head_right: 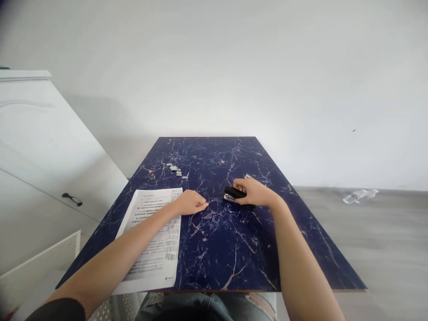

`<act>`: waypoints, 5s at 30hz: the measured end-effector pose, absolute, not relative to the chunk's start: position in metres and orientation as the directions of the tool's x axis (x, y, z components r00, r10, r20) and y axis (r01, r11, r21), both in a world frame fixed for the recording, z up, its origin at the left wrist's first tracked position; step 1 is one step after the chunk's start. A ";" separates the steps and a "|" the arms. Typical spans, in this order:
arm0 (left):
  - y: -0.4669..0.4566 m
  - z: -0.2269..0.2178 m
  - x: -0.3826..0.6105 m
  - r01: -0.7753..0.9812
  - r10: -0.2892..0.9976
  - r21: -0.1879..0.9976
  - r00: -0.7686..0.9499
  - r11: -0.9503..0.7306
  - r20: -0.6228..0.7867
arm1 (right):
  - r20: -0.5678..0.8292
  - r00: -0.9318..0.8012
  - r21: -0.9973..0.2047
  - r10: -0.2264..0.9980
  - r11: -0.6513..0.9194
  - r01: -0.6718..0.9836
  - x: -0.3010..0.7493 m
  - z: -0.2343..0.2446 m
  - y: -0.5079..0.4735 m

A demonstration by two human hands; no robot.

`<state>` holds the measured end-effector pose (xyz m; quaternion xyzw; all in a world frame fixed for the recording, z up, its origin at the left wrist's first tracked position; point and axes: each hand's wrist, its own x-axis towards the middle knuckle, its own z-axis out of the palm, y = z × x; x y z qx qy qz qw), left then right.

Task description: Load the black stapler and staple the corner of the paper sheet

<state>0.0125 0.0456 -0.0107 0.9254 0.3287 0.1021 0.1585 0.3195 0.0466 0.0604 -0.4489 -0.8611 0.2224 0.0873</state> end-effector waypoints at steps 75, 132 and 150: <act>0.065 0.076 -0.091 0.536 0.957 0.833 0.288 -0.137 -0.028 | 0.329 -0.926 -0.299 0.183 0.951 0.082 0.171 -0.002 0.003; 0.092 -0.014 -0.111 0.948 0.957 0.131 0.288 -0.292 0.045 | 0.196 -0.685 -0.484 0.702 0.677 0.555 0.219 -0.014 0.039; 0.096 -0.017 -0.119 0.968 0.974 0.103 0.225 -0.228 0.038 | 0.326 -0.501 -0.701 0.802 0.561 0.440 0.214 -0.020 0.044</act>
